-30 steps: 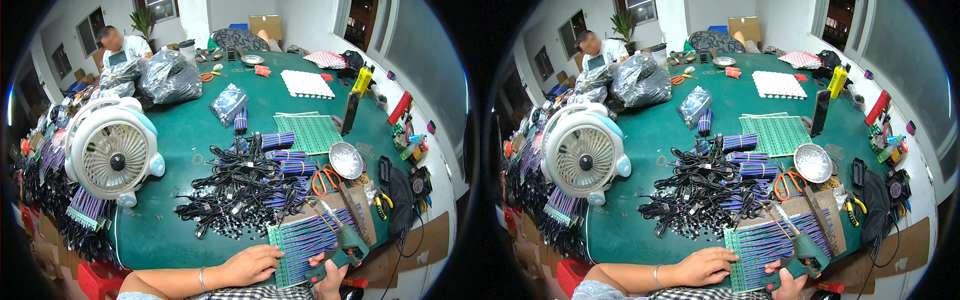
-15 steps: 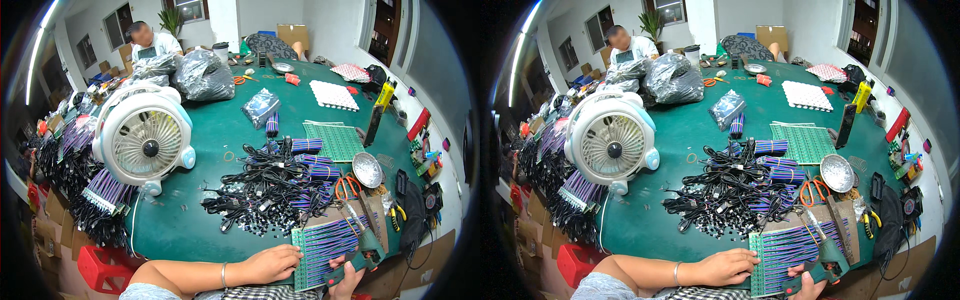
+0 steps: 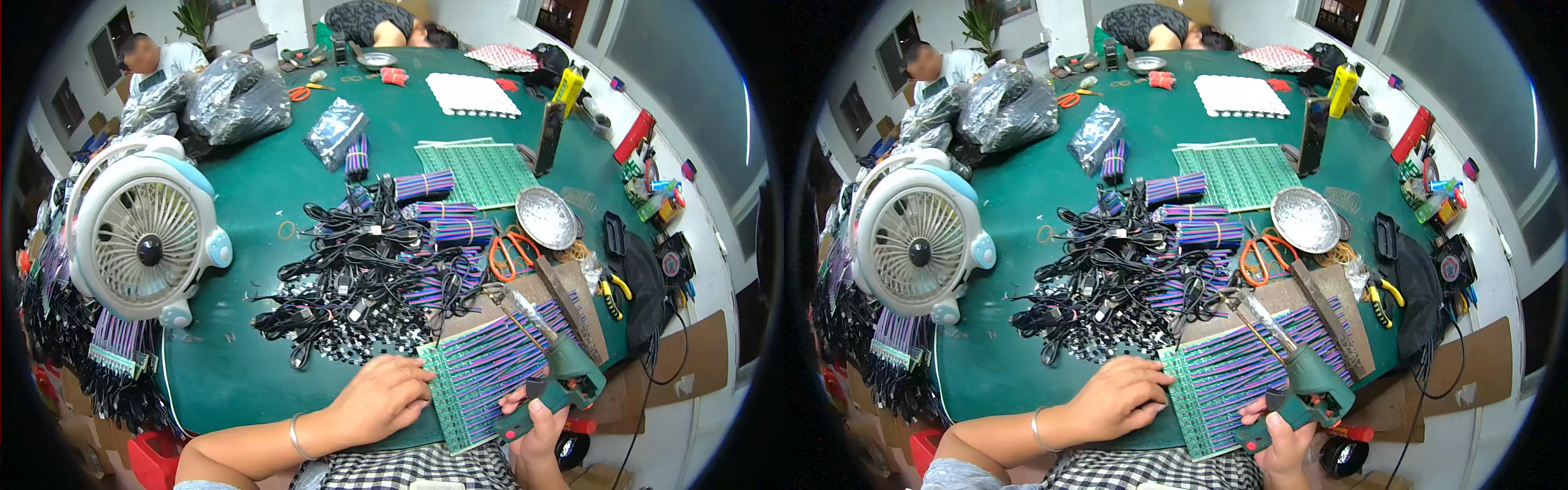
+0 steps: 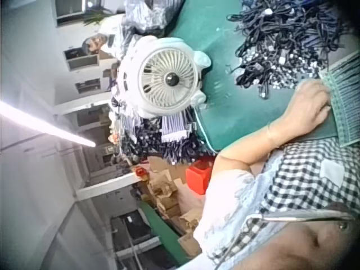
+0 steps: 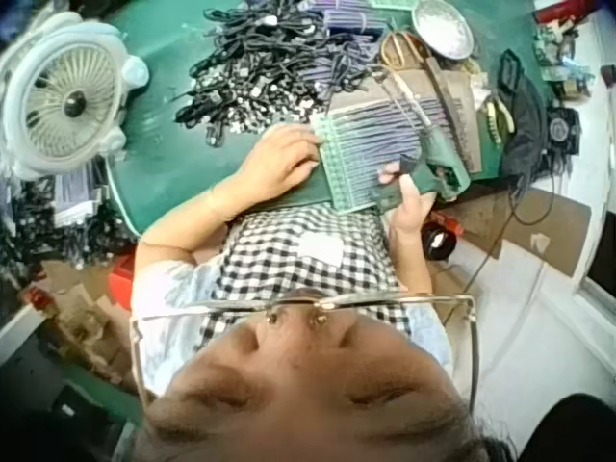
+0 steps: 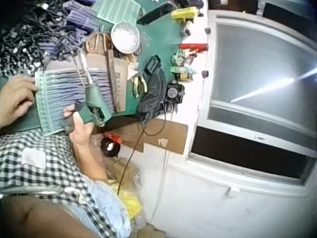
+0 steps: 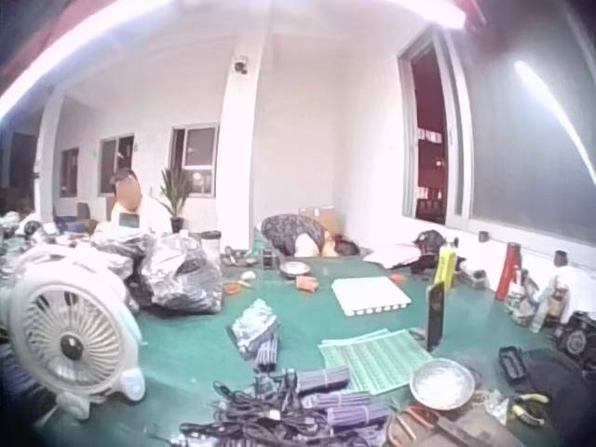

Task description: The person solders ribbon cables onto circuit boards using a soldering iron, attaches small electronic components by hand, and heats the connections with the soldering iron.

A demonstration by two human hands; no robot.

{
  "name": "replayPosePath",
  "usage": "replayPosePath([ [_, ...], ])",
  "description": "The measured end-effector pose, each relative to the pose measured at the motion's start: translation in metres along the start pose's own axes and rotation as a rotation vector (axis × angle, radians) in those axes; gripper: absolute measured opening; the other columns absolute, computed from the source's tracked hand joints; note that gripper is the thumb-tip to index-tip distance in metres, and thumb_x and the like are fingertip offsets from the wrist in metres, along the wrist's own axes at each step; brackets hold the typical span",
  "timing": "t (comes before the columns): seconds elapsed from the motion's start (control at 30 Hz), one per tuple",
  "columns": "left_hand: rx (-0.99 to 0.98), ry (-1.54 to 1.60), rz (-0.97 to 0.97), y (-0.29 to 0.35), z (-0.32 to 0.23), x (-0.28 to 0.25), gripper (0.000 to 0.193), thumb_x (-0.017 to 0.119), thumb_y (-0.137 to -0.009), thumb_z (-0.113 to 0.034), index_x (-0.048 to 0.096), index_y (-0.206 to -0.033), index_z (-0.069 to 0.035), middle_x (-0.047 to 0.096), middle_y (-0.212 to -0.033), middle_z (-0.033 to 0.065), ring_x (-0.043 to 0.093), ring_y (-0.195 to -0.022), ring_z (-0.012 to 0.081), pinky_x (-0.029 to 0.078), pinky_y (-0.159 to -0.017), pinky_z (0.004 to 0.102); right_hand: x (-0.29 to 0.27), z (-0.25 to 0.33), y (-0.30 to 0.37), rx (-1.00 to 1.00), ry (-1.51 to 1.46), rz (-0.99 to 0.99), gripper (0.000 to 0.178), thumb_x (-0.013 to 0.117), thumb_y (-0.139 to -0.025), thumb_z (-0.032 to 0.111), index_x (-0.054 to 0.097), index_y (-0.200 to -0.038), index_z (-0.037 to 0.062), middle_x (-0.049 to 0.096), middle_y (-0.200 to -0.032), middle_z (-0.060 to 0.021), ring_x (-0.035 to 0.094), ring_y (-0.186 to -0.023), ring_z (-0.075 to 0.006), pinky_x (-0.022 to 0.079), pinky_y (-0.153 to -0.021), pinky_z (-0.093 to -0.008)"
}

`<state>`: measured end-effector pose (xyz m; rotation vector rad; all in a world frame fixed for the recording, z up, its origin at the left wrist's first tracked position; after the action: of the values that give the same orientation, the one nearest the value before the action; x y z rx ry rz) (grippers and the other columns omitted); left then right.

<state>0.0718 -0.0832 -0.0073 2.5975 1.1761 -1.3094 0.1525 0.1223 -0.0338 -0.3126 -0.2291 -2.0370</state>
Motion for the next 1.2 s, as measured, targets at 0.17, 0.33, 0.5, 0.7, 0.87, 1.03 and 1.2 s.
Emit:
replayPosePath([
  [0.17,-0.076,-0.15,-0.213,-0.013,0.013,-0.031,0.019,0.074,-0.064,-0.011,0.064,-0.08,-0.014,0.063,-0.094,-0.0013,0.055,-0.096,0.0236,0.036,-0.083,0.0397,-0.006,0.018,0.016,-0.007,-0.029,0.06,0.058,0.054,-0.083,0.021,0.032,-0.133,0.0015,0.058,-0.08,-0.0172,0.059,-0.067,-0.023,0.051,-0.068,-0.0408],
  [0.33,-0.154,-0.301,-0.221,-0.018,0.024,-0.026,0.019,0.075,-0.06,-0.013,0.065,-0.075,-0.017,0.059,-0.088,-0.0045,0.049,-0.093,0.0201,0.027,-0.083,0.0403,-0.034,-0.001,0.046,0.086,0.118,0.191,0.056,0.061,-0.082,0.025,0.038,-0.126,-0.0002,0.06,-0.09,-0.0202,0.06,-0.067,-0.024,0.052,-0.063,-0.0355],
  [0.5,-0.177,-0.344,-0.218,-0.019,0.031,-0.023,0.016,0.074,-0.062,-0.013,0.062,-0.072,-0.016,0.058,-0.084,-0.0067,0.049,-0.091,0.0184,0.025,-0.079,0.0407,-0.01,-0.003,0.054,0.256,0.342,0.335,0.013,0.055,-0.09,0.012,0.059,-0.099,0.0031,0.061,-0.091,-0.0064,0.057,-0.087,-0.0198,0.045,-0.078,-0.0333],
  [0.7,-0.195,-0.321,-0.277,-0.018,0.037,-0.025,0.016,0.074,-0.06,-0.014,0.061,-0.069,-0.016,0.058,-0.081,-0.0066,0.049,-0.089,0.0188,0.025,-0.079,0.0404,0.007,0.014,0.053,0.282,0.77,0.374,0.018,0.061,-0.089,0.022,0.062,-0.095,0.0052,0.065,-0.091,-0.0056,0.06,-0.083,-0.0197,0.047,-0.074,-0.0325],
  [0.87,-0.222,-0.299,-0.251,-0.019,0.04,-0.024,0.014,0.073,-0.061,-0.014,0.061,-0.068,-0.016,0.056,-0.08,-0.0057,0.049,-0.089,0.0188,0.025,-0.078,0.0407,0.012,0.016,0.049,0.298,0.868,0.365,0.017,0.063,-0.088,0.022,0.063,-0.092,0.0051,0.066,-0.087,-0.006,0.062,-0.08,-0.0205,0.048,-0.072,-0.0329],
  [1.03,-0.221,-0.277,-0.25,-0.018,0.042,-0.023,0.014,0.072,-0.061,-0.014,0.061,-0.068,-0.016,0.056,-0.08,-0.0055,0.049,-0.088,0.0186,0.025,-0.078,0.0409,0.021,0.02,0.044,0.19,0.938,0.394,0.015,0.065,-0.085,0.021,0.065,-0.085,0.0056,0.066,-0.081,-0.0065,0.064,-0.076,-0.0213,0.049,-0.069,-0.0341],
  [1.2,-0.217,-0.264,-0.249,-0.019,0.042,-0.023,0.014,0.072,-0.061,-0.014,0.06,-0.069,-0.016,0.056,-0.08,-0.0054,0.049,-0.088,0.0185,0.025,-0.078,0.0409,0.02,0.018,0.047,0.086,0.977,0.356,0.014,0.067,-0.084,0.019,0.067,-0.083,0.0052,0.067,-0.078,-0.0063,0.064,-0.074,-0.0208,0.05,-0.068,-0.0334],
])
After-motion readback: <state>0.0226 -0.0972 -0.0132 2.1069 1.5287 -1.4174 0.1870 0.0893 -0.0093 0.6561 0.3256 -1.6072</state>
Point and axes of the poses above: each hand's wrist, its own y-axis away from the middle knuckle, its own x-axis out of the palm, z = x × y, the point moved 8 cm from there along -y, towards the middle knuckle
